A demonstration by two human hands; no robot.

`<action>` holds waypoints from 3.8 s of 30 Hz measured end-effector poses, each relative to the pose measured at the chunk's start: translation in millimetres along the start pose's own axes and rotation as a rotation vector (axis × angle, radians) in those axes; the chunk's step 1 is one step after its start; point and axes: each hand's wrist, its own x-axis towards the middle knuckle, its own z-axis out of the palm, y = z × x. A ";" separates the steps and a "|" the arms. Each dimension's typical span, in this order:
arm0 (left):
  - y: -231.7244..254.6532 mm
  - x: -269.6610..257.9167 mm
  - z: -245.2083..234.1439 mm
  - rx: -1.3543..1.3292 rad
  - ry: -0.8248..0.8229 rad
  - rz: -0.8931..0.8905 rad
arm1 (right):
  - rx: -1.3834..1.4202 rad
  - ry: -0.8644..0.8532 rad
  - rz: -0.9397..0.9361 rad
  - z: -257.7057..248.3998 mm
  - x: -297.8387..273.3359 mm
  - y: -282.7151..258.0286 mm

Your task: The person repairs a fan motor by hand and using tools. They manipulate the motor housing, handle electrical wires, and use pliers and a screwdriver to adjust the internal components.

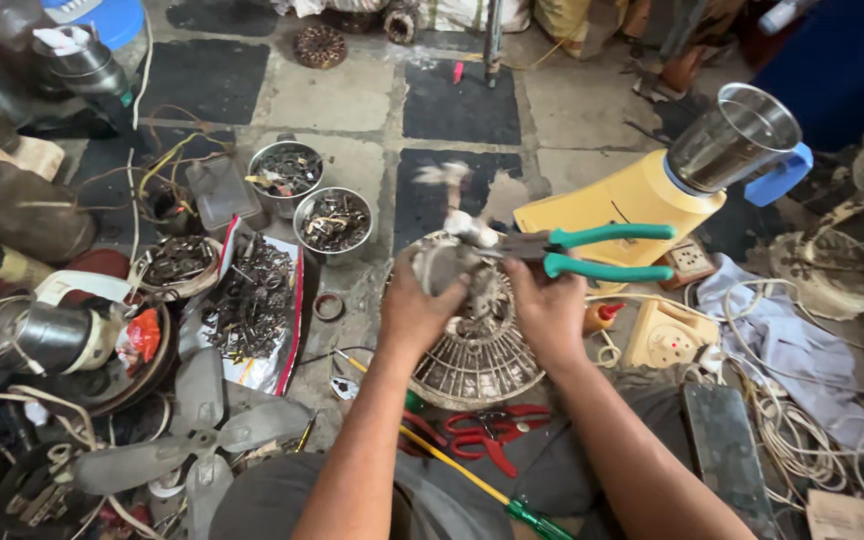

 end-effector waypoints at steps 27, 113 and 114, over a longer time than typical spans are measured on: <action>15.1 2.1 -8.7 -0.010 0.029 -0.003 | -0.052 0.003 -0.056 1.7 17.8 2.4; -30.6 45.1 13.1 0.208 -0.027 0.333 | 0.380 0.189 0.461 -3.5 -13.2 55.1; -31.0 44.6 13.6 0.143 -0.026 0.343 | 0.382 0.193 0.470 -3.8 -13.3 54.8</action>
